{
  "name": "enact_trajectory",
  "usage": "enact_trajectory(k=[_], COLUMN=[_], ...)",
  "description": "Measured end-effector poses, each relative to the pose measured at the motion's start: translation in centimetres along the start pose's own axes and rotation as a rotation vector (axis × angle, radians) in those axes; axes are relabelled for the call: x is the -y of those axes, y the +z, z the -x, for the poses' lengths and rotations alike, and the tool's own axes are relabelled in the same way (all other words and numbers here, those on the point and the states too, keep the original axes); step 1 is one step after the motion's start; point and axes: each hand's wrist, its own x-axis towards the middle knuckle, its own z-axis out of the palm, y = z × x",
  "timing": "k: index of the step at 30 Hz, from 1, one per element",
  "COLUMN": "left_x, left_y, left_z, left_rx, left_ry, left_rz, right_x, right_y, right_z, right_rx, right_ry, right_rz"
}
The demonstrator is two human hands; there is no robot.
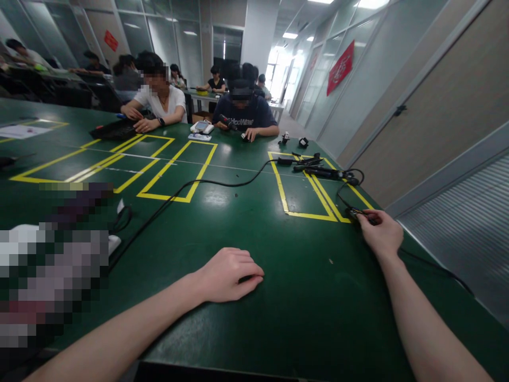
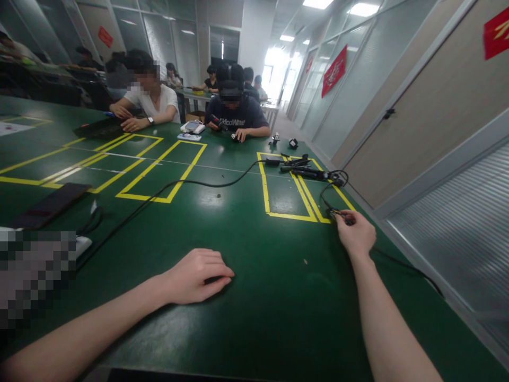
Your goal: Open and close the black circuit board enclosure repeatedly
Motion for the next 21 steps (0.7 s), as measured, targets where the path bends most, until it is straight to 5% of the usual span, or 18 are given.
enact_trajectory(k=[12,21], left_x=[0.0,0.06], left_y=[0.05,0.18], left_z=[0.06,0.03], left_rx=[-0.002,-0.002], left_ry=[-0.007,0.005], left_rz=[0.0,-0.014], right_x=[0.64,0.42], right_y=[-0.29,0.19], right_z=[0.26,0.03], right_rx=[0.003,0.061], right_ry=[-0.082,0.02], right_rz=[0.006,0.078])
